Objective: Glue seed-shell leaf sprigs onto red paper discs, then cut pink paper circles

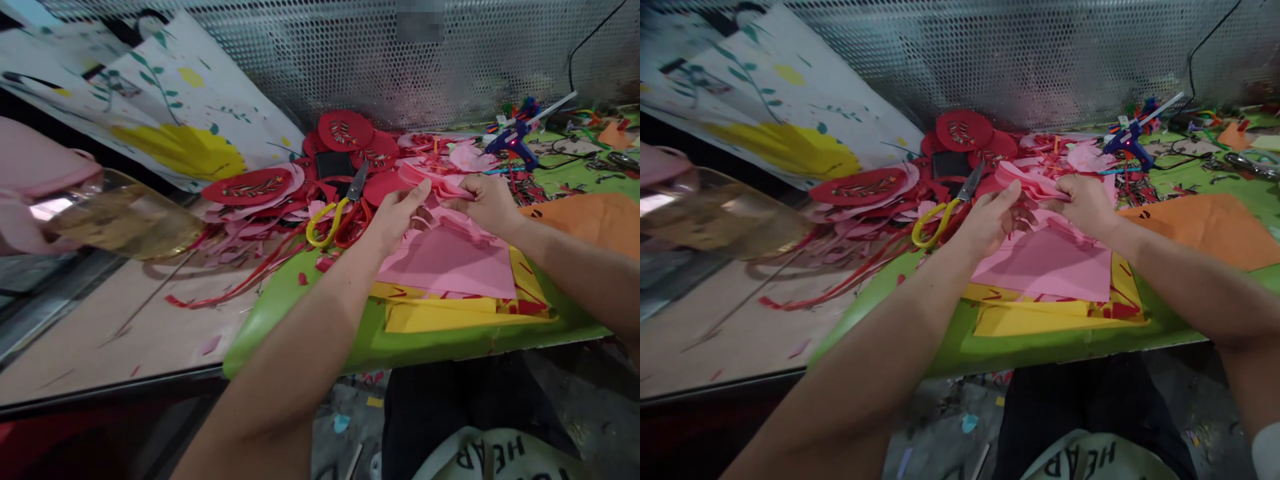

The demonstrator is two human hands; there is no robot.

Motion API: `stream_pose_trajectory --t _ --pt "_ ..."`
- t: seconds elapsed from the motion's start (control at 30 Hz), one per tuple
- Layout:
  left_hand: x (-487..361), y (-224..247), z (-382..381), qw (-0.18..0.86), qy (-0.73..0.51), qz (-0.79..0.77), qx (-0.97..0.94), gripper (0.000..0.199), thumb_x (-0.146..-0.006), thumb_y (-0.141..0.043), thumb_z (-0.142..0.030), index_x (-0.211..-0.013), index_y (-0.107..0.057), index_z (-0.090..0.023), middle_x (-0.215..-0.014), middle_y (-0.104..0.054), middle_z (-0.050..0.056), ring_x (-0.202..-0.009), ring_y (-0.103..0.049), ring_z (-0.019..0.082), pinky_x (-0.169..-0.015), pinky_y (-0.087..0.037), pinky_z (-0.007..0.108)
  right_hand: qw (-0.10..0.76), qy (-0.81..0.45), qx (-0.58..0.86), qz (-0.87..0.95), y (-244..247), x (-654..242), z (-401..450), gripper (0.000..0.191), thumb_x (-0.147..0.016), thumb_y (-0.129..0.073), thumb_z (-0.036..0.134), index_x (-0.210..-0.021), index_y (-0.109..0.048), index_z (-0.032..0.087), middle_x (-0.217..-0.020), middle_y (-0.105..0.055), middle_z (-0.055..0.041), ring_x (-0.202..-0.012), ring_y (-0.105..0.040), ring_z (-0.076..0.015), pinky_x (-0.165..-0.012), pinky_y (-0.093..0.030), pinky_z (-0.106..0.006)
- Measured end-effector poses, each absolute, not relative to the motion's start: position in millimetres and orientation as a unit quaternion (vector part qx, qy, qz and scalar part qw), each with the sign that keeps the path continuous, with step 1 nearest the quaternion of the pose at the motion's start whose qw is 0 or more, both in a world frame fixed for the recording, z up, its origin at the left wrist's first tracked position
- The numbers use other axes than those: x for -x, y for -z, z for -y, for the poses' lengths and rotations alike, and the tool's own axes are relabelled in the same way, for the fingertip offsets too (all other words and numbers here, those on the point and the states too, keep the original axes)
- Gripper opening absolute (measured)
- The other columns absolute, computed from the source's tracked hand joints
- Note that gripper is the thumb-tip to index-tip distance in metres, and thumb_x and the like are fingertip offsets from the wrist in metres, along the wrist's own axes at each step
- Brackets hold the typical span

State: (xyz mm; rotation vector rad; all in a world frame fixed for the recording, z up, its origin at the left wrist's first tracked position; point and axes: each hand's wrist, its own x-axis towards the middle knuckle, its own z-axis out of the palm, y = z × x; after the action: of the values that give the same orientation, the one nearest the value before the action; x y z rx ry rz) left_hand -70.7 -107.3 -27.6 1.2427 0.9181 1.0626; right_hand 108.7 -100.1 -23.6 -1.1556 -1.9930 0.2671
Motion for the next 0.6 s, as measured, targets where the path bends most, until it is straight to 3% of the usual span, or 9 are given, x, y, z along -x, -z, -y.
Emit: stream_pose_trajectory --t 0.13,0.3,0.47,0.6 --pt "71.5 27.3 107.4 0.594 -0.459 -0.384 -0.537 0.05 -0.064 -0.076 -0.061 -0.071 -0.052 -0.018 -0.061 -0.052 -0.003 -0.052 -0.057 0.011 -0.047 -0.044 0.023 0.403 -0.122 0.451 0.787 22.5 -108.8 100.7 0.054 -0.074 -0.069 0.048 -0.049 -0.031 0.019 -0.05 -0.032 0.0045 -0.054 -0.029 -0.0078 -0.054 -0.022 -0.027" --pt "73.3 27.6 106.2 0.598 -0.466 -0.369 -0.538 0.048 -0.062 -0.078 -0.056 -0.07 -0.051 -0.018 -0.06 -0.053 -0.003 -0.052 -0.059 0.012 -0.047 -0.044 0.024 0.408 -0.154 0.449 0.78 24.3 -109.1 99.7 0.046 -0.074 -0.07 0.047 -0.052 -0.043 0.018 -0.053 -0.041 0.004 -0.055 -0.033 -0.0081 -0.055 -0.025 -0.026" --pt "75.0 26.5 104.8 0.616 -0.455 -0.367 -0.529 0.031 -0.072 -0.068 -0.044 -0.07 -0.05 -0.018 -0.06 -0.053 -0.002 -0.055 -0.061 0.014 -0.05 -0.046 0.025 0.42 -0.198 0.417 0.782 26.1 -110.2 96.9 0.041 -0.066 -0.078 0.048 -0.055 -0.054 0.017 -0.056 -0.047 0.0034 -0.058 -0.039 -0.0088 -0.057 -0.029 -0.026" --pt "76.5 26.6 103.7 0.631 -0.455 -0.359 -0.517 0.016 -0.07 -0.058 -0.031 -0.066 -0.049 -0.019 -0.057 -0.053 0.0 -0.057 -0.061 0.016 -0.051 -0.047 0.026 0.423 -0.242 0.39 0.781 28.5 -111.7 94.0 0.039 -0.063 -0.078 0.053 -0.063 -0.063 0.018 -0.062 -0.057 0.0009 -0.06 -0.046 -0.0106 -0.06 -0.035 -0.026"
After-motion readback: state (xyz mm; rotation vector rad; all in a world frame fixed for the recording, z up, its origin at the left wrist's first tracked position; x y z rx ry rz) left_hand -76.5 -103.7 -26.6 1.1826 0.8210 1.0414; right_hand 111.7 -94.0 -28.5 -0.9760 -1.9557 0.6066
